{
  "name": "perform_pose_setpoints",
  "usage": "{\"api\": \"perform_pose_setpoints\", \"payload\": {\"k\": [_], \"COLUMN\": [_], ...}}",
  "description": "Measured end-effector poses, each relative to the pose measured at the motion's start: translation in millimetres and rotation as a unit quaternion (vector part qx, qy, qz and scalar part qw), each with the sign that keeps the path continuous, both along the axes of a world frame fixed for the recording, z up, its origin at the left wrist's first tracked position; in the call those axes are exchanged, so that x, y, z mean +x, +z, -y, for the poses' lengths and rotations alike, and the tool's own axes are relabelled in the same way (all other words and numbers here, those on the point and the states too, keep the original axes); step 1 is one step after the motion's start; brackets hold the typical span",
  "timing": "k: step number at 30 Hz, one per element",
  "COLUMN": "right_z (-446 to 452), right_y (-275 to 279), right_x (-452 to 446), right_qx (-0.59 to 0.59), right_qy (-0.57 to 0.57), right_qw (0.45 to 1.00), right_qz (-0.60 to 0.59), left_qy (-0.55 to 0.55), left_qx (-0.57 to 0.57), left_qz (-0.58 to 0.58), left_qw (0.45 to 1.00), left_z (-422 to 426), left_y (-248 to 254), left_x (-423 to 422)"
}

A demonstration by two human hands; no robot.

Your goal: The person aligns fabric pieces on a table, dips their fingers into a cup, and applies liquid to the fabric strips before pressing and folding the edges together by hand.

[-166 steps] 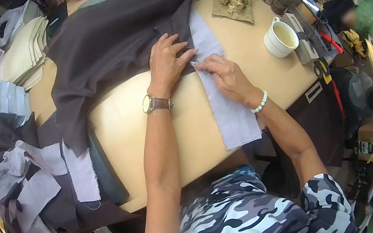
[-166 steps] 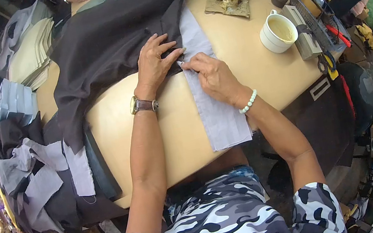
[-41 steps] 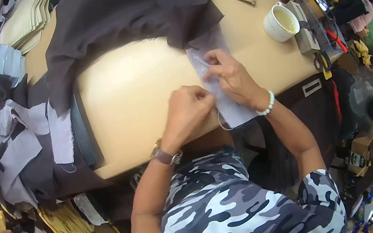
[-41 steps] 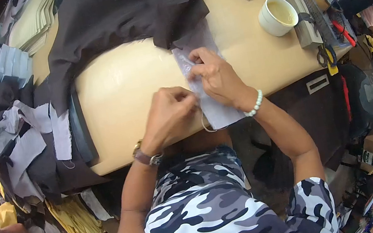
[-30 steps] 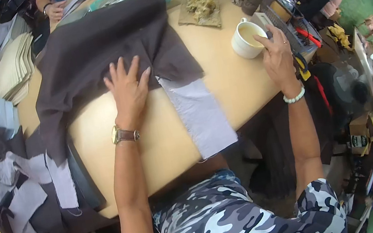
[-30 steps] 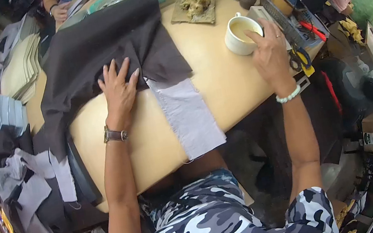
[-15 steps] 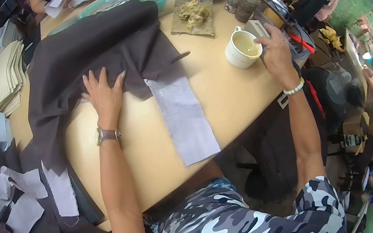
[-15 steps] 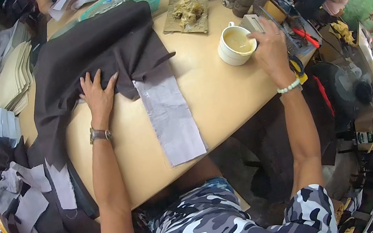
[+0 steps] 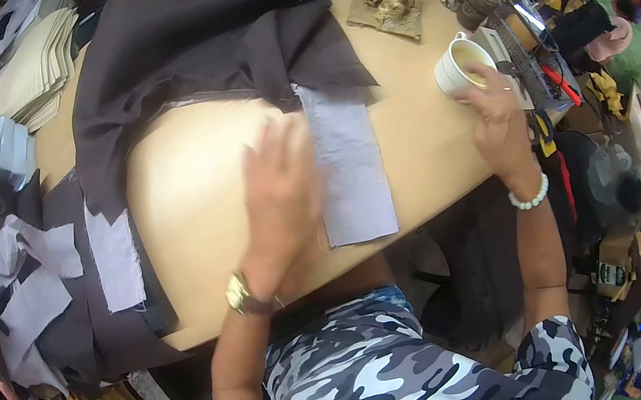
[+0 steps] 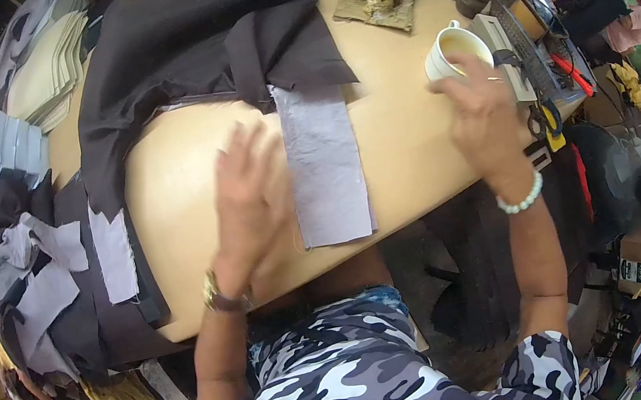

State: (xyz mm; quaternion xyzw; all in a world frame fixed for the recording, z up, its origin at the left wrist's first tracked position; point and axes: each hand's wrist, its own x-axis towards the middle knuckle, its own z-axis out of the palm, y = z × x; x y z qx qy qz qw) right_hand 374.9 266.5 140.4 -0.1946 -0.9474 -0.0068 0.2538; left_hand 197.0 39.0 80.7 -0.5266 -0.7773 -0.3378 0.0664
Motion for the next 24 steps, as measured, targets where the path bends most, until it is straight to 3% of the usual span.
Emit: {"api": "perform_pose_setpoints", "payload": {"k": [2,4,9,12,15,24], "right_z": [28,41,47,47,47,56], "right_y": [-5,-18,-74,-80,-91,-88], "right_x": [-25,-48,-92,-98,-101,-103], "right_qx": [-0.182,-0.275,-0.431,-0.409,-0.338,-0.307], "right_qy": [0.11,0.244,0.269,0.237,0.244,0.185], "right_qw": [0.976,0.929,0.861,0.881,0.908,0.933], "right_qz": [-0.048,-0.035,-0.029,0.001,-0.05,0.008], "left_qy": [-0.038,-0.067,-0.052,-0.041,-0.036,-0.046], "left_qx": [-0.067,-0.12,-0.129,-0.12,-0.109,-0.063], "left_qz": [-0.01,-0.009,0.014,0.015,0.025,0.013], "left_qw": [0.997,0.991,0.99,0.992,0.993,0.997], "left_z": [11,18,34,39,42,58], "left_y": [-4,-6,-21,-24,-25,-35], "left_x": [33,57,75,83,90,100]}}
